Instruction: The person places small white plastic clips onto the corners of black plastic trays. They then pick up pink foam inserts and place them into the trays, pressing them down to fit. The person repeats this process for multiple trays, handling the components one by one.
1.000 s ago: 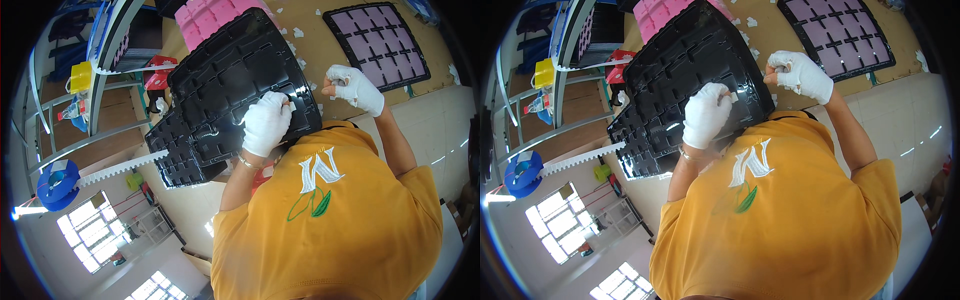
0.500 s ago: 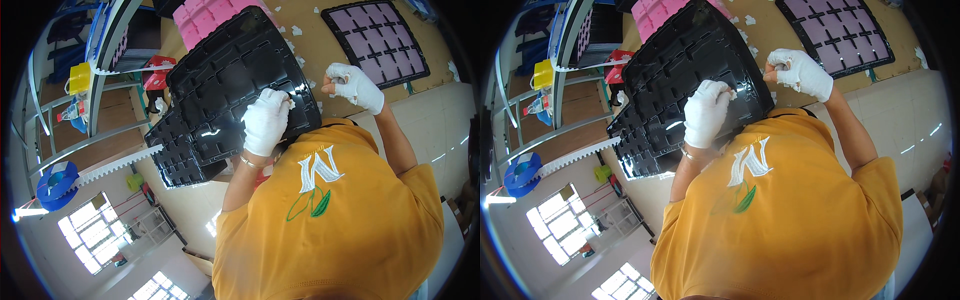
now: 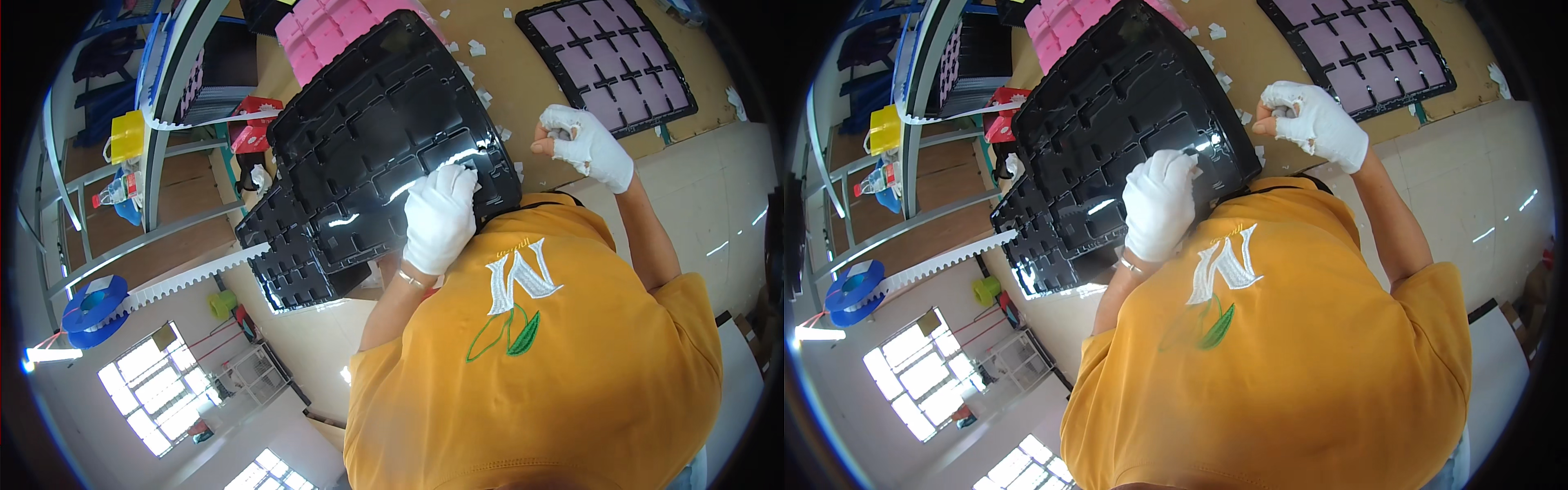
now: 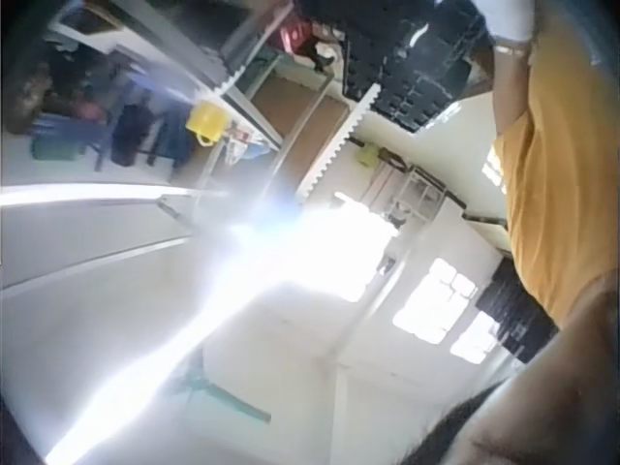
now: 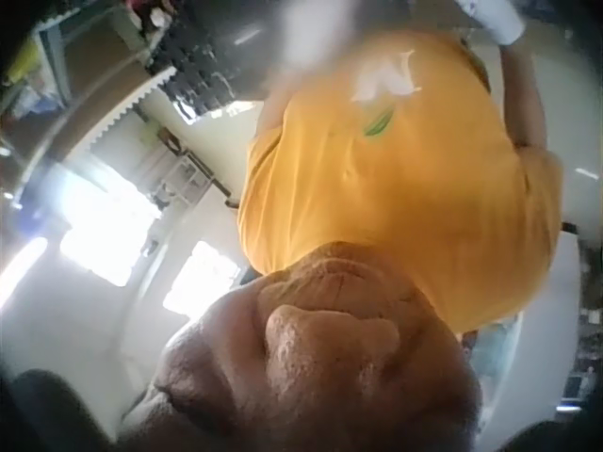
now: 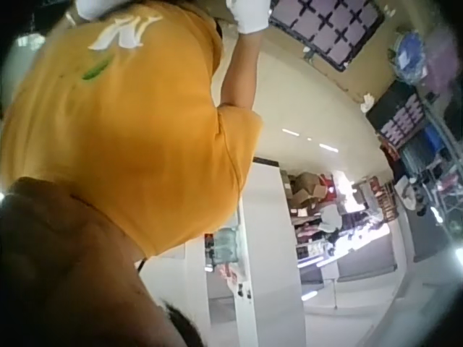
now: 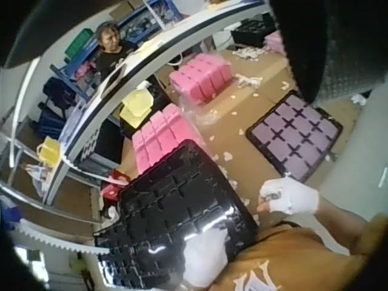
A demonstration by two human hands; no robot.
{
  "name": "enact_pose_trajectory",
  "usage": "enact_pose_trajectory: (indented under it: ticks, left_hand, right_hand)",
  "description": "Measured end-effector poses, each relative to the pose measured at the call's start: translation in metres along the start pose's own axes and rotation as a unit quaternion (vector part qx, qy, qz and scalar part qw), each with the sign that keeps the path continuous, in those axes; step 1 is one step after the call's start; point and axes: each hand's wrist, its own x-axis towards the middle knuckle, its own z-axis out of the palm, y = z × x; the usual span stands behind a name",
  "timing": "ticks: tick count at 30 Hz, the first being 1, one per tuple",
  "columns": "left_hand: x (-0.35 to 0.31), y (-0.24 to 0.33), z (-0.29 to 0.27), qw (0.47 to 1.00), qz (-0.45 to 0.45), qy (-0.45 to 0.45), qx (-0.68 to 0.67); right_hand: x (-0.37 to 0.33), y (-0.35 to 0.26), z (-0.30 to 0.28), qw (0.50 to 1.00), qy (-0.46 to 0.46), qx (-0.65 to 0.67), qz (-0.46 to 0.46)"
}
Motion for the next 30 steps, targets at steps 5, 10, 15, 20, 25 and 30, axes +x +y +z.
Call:
enact_pose_trajectory:
  ticks: [5,10,15,20,25,30]
  left_hand:
    - [-0.024,-0.014,-0.049,0.993,-0.081,0.053,0.061]
    - [-0.053,-0.141,-0.103,0.938,-0.227,0.234,0.12]
    - [-0.082,-0.298,-0.111,0.917,-0.245,0.276,0.151]
    - [-0.086,-0.405,-0.074,0.939,-0.31,0.053,0.14]
    - [-0.051,-0.432,-0.058,0.936,-0.31,0.164,0.022]
    - [-0.002,-0.401,-0.073,0.933,-0.256,0.247,-0.055]
  right_hand:
    - [-0.004,0.005,0.003,1.0,0.023,-0.002,0.012]
    - [0.003,0.004,0.009,0.997,0.05,-0.029,-0.047]
    - [0.017,-0.024,0.012,0.993,0.086,-0.085,-0.017]
    - [0.037,-0.057,0.029,0.977,0.129,-0.144,-0.093]
    - [0.042,-0.072,0.047,0.978,0.18,-0.082,-0.064]
    - [0.078,-0.106,0.059,0.963,0.221,-0.078,-0.13]
